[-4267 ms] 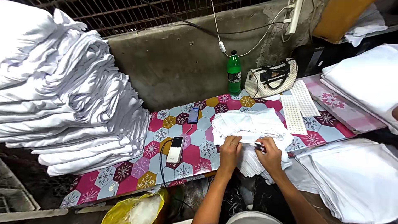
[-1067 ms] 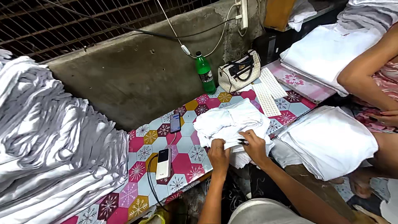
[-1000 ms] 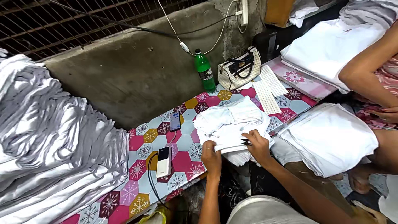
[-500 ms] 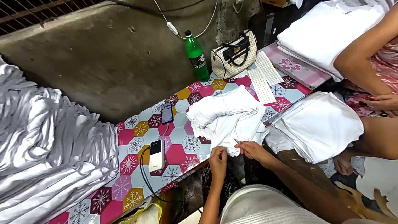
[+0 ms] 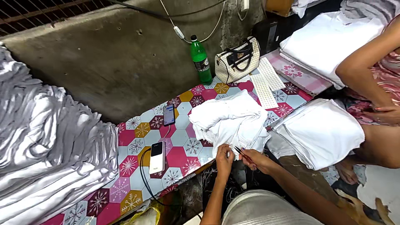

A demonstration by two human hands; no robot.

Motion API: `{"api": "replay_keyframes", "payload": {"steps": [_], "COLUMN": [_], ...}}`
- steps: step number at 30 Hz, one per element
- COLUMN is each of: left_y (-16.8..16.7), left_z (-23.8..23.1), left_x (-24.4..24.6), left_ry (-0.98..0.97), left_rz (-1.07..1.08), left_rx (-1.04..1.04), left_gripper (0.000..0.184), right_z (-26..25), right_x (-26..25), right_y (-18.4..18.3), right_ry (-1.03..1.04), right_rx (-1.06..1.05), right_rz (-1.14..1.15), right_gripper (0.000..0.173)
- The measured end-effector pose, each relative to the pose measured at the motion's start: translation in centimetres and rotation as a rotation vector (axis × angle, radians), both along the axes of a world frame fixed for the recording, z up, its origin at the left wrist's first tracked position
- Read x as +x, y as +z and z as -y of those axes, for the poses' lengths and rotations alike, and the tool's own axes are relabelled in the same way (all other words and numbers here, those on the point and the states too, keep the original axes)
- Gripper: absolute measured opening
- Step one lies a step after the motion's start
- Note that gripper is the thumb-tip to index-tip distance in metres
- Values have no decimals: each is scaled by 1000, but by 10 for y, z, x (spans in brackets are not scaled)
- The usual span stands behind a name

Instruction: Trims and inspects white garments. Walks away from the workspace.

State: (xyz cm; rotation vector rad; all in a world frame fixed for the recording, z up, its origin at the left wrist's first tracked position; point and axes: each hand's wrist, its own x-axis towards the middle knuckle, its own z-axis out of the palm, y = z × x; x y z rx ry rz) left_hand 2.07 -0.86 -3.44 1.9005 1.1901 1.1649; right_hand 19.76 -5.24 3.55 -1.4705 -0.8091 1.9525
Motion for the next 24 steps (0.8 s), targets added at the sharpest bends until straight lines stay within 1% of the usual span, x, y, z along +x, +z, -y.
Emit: {"api": "replay_keyframes", "payload": {"steps": [3, 6, 12, 18, 21, 22, 24], "left_y": [5, 8, 10, 3, 2, 5, 23], "left_z": [5, 7, 9, 11, 13, 14, 15], "left_x": [-2, -3, -1, 1, -4, -7, -18], "left_ry": [-12, -16, 7, -6, -18, -36, -89], "left_rz": [78, 118, 129, 109, 62, 12, -138], "left_rx": [-106, -167, -184, -158, -171, -194, -312], "left_gripper": [9, 9, 7, 5, 5, 6, 12], "right_z": [0, -1, -5, -3, -1, -1, 1], "right_x": [-2, -5, -10, -18, -19, -18, -14], "right_y": [-5, -3, 1, -9, -13, -13, -6], "right_ry": [-8, -27, -32, -147, -178, -169, -137], "right_rx": [-47, -83, -81, -58, -52, -49, -40], "right_rz": [-14, -23, 5, 73, 97, 95, 72], "right_gripper": [48, 48, 45, 43, 42, 43, 43]}}
